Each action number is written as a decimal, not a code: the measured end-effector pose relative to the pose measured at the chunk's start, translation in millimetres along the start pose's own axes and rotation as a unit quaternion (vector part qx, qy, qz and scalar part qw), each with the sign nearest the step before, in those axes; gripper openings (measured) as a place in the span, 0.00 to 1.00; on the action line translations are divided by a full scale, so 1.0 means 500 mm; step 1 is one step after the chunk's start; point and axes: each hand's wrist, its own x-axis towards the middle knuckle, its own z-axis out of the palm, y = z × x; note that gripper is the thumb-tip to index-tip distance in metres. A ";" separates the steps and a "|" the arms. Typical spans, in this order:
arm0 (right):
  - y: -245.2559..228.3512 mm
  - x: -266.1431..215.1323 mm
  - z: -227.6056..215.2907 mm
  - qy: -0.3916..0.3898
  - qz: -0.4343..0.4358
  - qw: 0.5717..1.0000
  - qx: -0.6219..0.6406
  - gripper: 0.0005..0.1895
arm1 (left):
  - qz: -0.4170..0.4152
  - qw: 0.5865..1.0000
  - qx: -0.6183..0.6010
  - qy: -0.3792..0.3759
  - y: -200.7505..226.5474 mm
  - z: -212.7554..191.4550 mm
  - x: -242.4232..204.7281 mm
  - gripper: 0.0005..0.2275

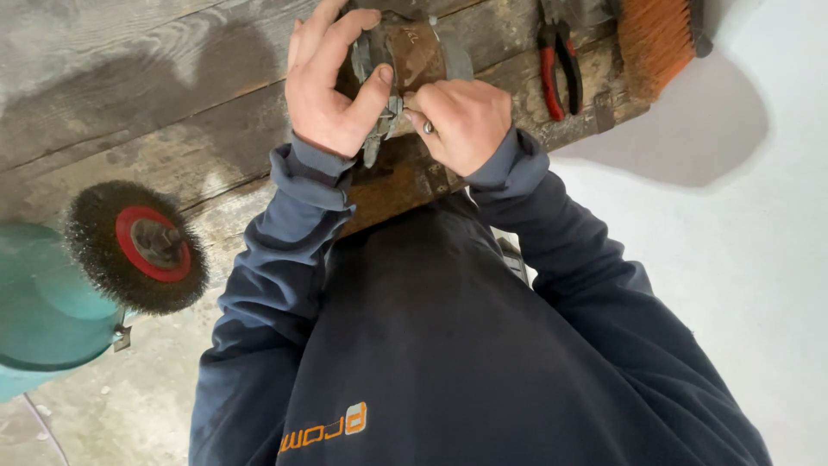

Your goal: The person uses a wrench to loosen and remove bolts from a cylindrical metal component clamped in a vise. They then remove a metal bracket and continue to disassemble the part by hand, placing the removed components on the workbench.

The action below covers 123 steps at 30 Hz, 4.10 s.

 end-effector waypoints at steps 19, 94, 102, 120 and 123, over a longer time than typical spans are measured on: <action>0.234 -0.218 0.008 0.051 0.283 0.951 0.109 0.08 | -0.020 1.000 0.021 -0.012 -0.016 0.006 -0.004 0.19; 0.306 -0.142 0.199 -0.181 0.513 0.698 0.465 0.20 | 0.038 0.989 -0.107 0.098 -0.105 0.021 -0.061 0.22; 0.324 -0.246 0.257 -0.132 0.514 0.578 0.620 0.18 | 0.030 0.993 -0.092 0.062 -0.105 0.033 -0.107 0.22; 0.296 -0.218 0.197 -0.218 0.502 0.640 0.540 0.17 | -0.088 0.992 -0.067 0.064 -0.031 0.043 -0.176 0.31; 0.330 -0.284 0.239 -0.162 0.263 0.824 0.475 0.17 | -0.082 0.994 -0.049 0.048 -0.030 0.053 -0.219 0.31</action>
